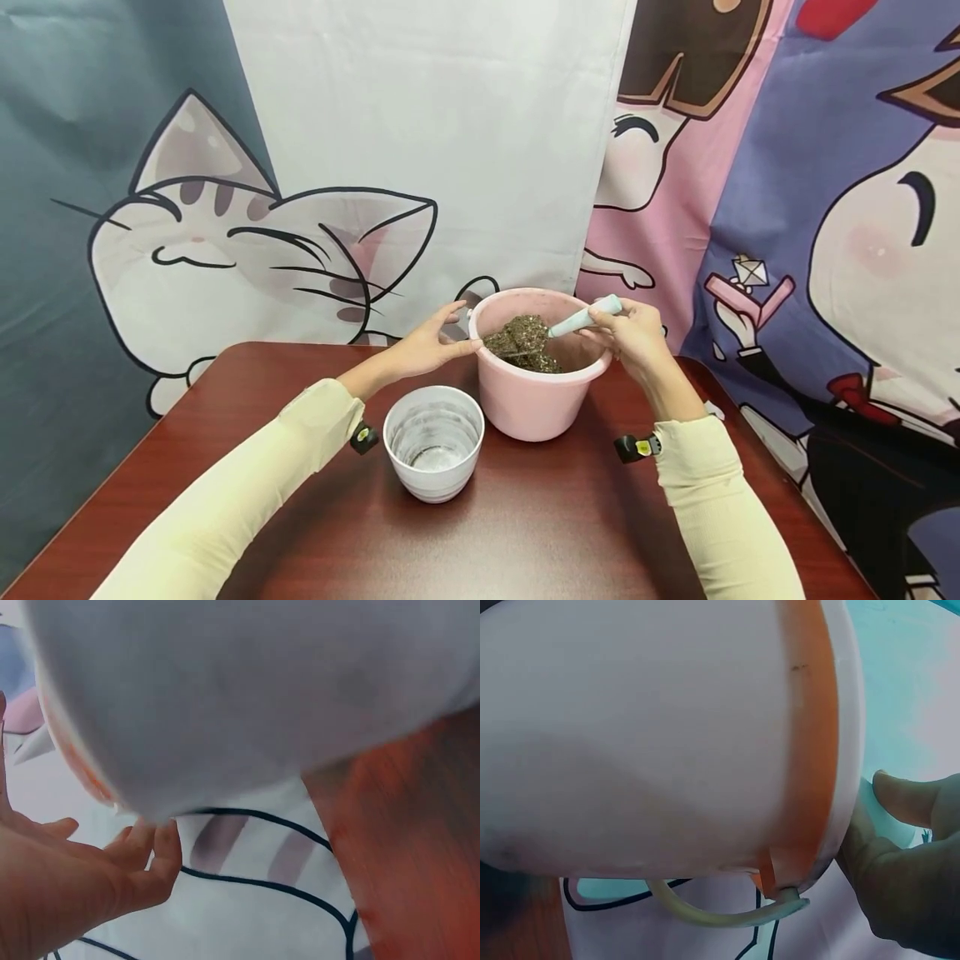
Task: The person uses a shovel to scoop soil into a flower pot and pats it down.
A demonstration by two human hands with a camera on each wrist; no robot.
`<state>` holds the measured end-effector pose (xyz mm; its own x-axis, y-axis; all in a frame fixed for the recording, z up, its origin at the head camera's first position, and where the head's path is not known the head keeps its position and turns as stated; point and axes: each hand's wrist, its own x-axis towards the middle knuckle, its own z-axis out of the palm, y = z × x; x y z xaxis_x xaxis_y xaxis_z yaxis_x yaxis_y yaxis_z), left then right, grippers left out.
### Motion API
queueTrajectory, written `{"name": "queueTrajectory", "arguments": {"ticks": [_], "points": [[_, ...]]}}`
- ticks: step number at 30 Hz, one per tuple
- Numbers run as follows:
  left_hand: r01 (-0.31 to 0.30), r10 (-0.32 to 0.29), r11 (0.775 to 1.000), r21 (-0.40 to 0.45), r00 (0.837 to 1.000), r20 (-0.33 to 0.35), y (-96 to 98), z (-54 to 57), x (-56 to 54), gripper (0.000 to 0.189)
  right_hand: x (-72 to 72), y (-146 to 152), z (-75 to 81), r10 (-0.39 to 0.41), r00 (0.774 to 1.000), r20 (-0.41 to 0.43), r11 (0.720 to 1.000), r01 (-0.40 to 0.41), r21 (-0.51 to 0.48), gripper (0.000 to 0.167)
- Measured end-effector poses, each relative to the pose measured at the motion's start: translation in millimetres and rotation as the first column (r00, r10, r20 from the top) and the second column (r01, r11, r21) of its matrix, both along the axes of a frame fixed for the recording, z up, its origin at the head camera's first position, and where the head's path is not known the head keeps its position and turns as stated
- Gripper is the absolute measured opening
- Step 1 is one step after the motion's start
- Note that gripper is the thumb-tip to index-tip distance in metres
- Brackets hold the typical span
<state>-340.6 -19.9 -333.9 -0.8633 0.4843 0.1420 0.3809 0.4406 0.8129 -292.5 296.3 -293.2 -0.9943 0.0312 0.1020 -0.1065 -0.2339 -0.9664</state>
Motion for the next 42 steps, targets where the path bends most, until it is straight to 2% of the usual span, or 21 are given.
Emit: {"name": "queueTrajectory", "arguments": {"ticks": [2, 4, 8, 13, 16, 19, 28, 34, 42], "points": [[0.002, -0.003, 1.0, 0.03, 0.999, 0.032, -7.5, -2.1, 1.9, 0.089, 1.1, 2, -0.5, 0.001, 1.0, -0.017, 1.0, -0.001, -0.03, 0.008], [0.022, -0.023, 0.999, 0.035, 0.999, 0.035, -18.1, -6.0, 5.2, 0.088, 1.9, 3, -0.7, -0.004, 1.0, -0.026, 0.998, 0.003, -0.059, 0.007], [0.123, -0.123, 0.992, -0.007, 0.992, -0.002, -46.9, -18.4, 15.5, 0.084, 3.0, 4, 0.5, -0.03, 0.999, -0.045, 0.995, 0.026, -0.097, 0.007], [0.278, -0.284, 0.954, -0.107, 0.958, -0.038, -77.2, -36.0, 32.4, 0.094, 6.0, 7, 3.7, -0.04, 0.997, -0.069, 0.991, 0.03, -0.13, 0.005], [0.33, -0.336, 0.932, -0.151, 0.942, -0.015, -83.2, -44.8, 40.5, 0.106, 8.2, 11, 4.2, -0.036, 0.996, -0.077, 0.988, 0.024, -0.149, 0.005], [0.362, -0.361, 0.922, -0.138, 0.932, 0.027, -83.3, -50.0, 46.0, 0.114, 10.1, 13, 3.2, -0.032, 0.996, -0.088, 0.986, 0.017, -0.168, 0.005], [0.407, -0.402, 0.91, -0.072, 0.912, 0.075, -82.1, -57.1, 59.2, 0.125, 15.6, 16, -3.8, -0.035, 0.994, -0.101, 0.986, 0.018, -0.164, 0.007], [0.387, -0.385, 0.919, -0.081, 0.922, 0.034, -69.0, -59.3, 72.5, 0.122, 21.7, 19, -5.6, -0.047, 0.993, -0.106, 0.983, 0.027, -0.184, 0.007], [0.338, -0.342, 0.931, -0.139, 0.94, -0.008, -36.5, -54.1, 94.4, 0.122, 35.6, 24, -0.1, -0.042, 0.994, -0.101, 0.967, 0.016, -0.255, 0.007]]}}
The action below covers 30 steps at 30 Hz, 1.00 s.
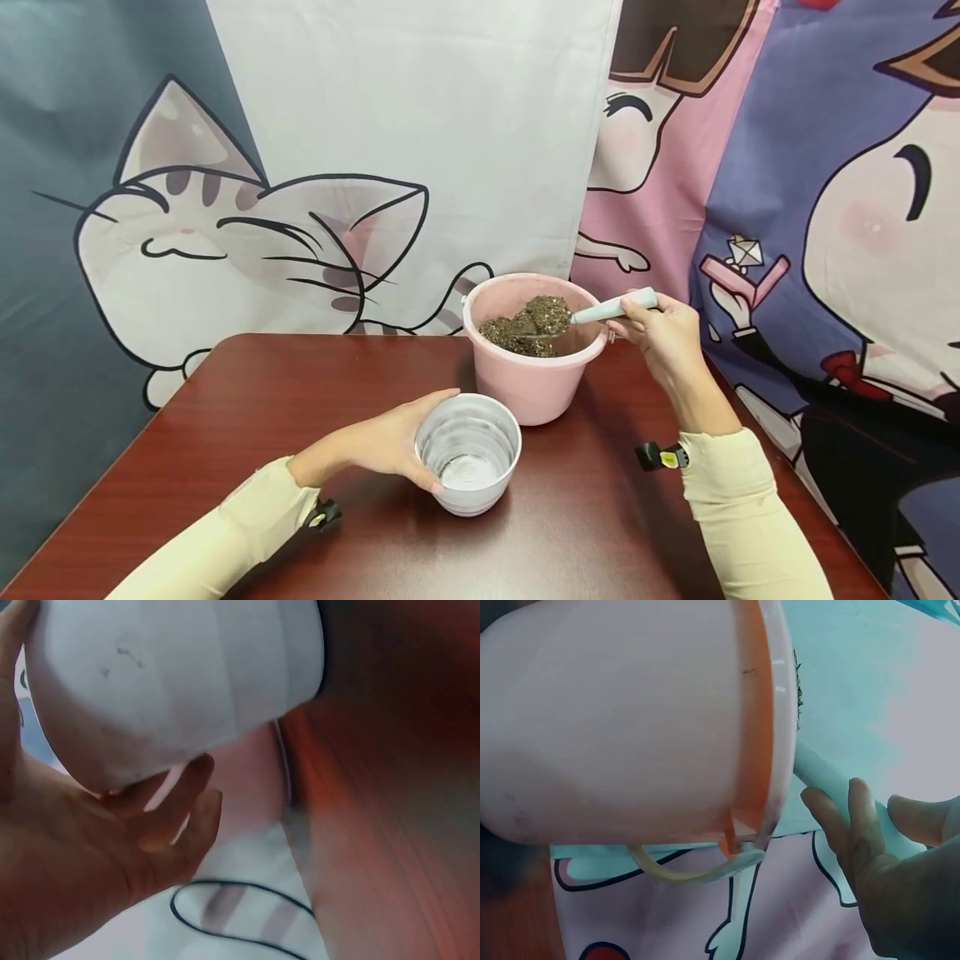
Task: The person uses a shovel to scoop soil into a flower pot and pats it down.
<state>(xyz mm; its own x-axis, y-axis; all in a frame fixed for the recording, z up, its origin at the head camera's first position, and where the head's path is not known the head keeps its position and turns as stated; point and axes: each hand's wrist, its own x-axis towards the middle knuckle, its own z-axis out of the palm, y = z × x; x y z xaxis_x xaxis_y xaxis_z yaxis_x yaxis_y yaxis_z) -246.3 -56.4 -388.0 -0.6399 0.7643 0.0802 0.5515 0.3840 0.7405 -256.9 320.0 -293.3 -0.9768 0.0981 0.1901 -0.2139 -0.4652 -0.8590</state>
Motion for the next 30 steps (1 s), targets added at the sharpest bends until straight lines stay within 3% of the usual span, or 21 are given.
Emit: {"name": "queueTrajectory", "arguments": {"ticks": [9, 17, 30], "points": [[-0.045, 0.045, 0.999, -0.021, 0.999, -0.009, 30.5, 0.3, 14.2, 0.127, 9.5, 5, 5.3, -0.014, 1.0, -0.012, 0.999, 0.014, -0.037, 0.01], [-0.094, 0.094, 0.99, 0.108, 0.996, -0.002, 48.4, -12.9, 21.0, 0.124, 16.8, 7, 8.7, -0.002, 0.999, -0.033, 0.999, 0.0, -0.051, 0.01], [-0.156, 0.158, 0.979, 0.13, 0.987, -0.003, 58.6, -14.3, 29.0, 0.122, 31.0, 9, 16.4, 0.036, 0.999, -0.033, 0.997, -0.039, -0.068, 0.012]]}}
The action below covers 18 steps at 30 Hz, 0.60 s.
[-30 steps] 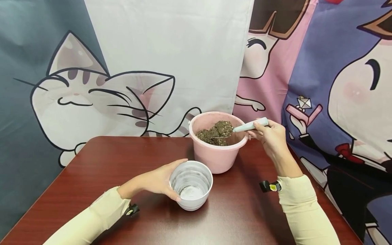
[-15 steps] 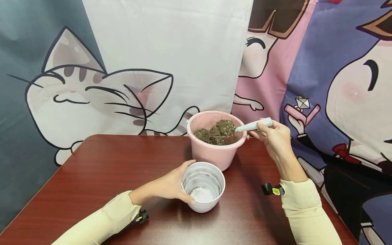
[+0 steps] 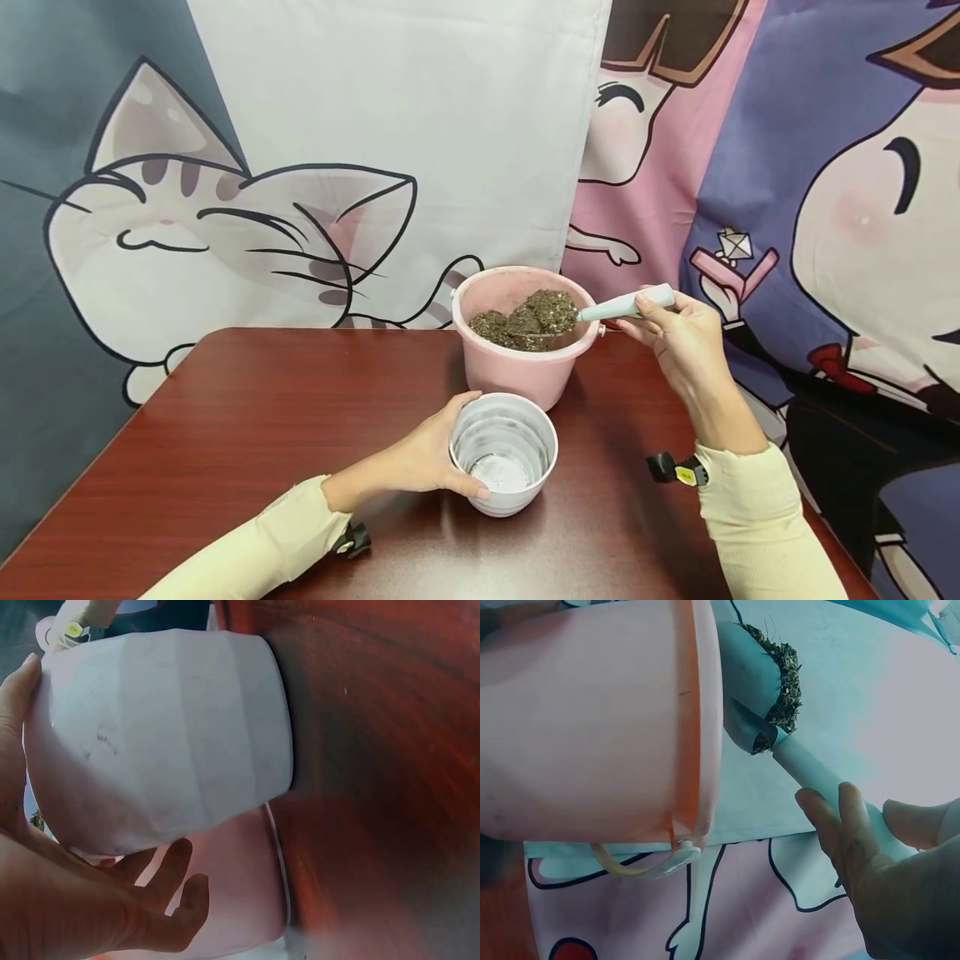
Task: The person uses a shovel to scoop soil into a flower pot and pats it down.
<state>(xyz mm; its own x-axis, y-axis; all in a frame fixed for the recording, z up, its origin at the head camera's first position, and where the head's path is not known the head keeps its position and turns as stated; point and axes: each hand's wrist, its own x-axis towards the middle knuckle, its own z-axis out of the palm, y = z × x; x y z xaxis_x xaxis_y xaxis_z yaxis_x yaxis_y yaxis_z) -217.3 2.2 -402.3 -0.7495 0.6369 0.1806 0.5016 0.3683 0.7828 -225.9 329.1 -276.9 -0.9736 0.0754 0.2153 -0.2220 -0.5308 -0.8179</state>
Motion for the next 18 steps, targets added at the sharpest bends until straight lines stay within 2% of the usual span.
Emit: {"name": "queueTrajectory", "arguments": {"ticks": [8, 13, 18], "points": [[-0.057, 0.056, 0.998, 0.007, 0.998, 0.009, 0.3, -4.2, 5.3, 0.122, 17.4, -1, 0.8, 0.017, 1.0, 0.016, 1.0, -0.017, -0.004, 0.015], [-0.07, 0.07, 0.998, 0.006, 0.997, 0.023, 1.6, -5.4, 8.1, 0.122, 28.3, -2, -3.2, 0.062, 0.998, -0.015, 0.998, -0.062, -0.005, 0.02], [-0.087, 0.087, 0.996, 0.012, 0.996, 0.003, 2.9, -4.5, 8.9, 0.123, 36.3, -4, -6.6, 0.102, 0.993, -0.054, 0.995, -0.101, 0.014, 0.023]]}}
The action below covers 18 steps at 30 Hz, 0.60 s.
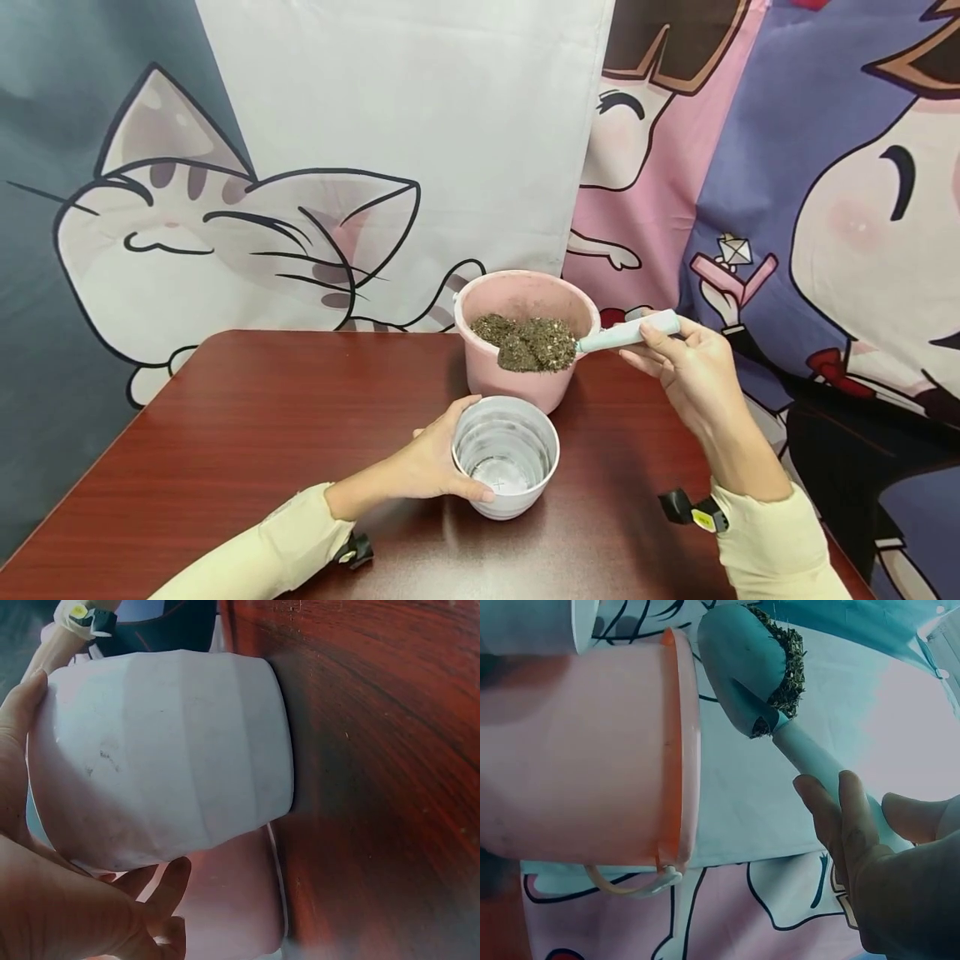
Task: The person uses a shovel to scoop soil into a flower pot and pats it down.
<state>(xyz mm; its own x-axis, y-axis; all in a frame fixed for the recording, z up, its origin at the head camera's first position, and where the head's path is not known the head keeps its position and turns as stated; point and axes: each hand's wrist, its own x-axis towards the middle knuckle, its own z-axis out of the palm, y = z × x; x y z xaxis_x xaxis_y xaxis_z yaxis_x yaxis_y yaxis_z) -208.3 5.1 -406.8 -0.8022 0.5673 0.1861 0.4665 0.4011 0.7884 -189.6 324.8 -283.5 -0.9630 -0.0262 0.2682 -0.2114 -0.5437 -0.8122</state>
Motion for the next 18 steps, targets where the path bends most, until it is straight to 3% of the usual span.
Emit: {"name": "queueTrajectory", "arguments": {"ticks": [13, 18], "points": [[-0.004, 0.004, 1.0, -0.007, 1.0, -0.003, -0.1, 0.7, 0.0, 0.123, 24.8, -7, -25.7, 0.101, 0.992, -0.07, 0.987, -0.092, 0.129, 0.031], [-0.005, 0.005, 1.0, -0.01, 1.0, 0.01, 0.1, -0.9, 0.2, 0.124, 27.9, -10, -44.2, 0.116, 0.993, -0.04, 0.978, -0.107, 0.178, 0.03]]}}
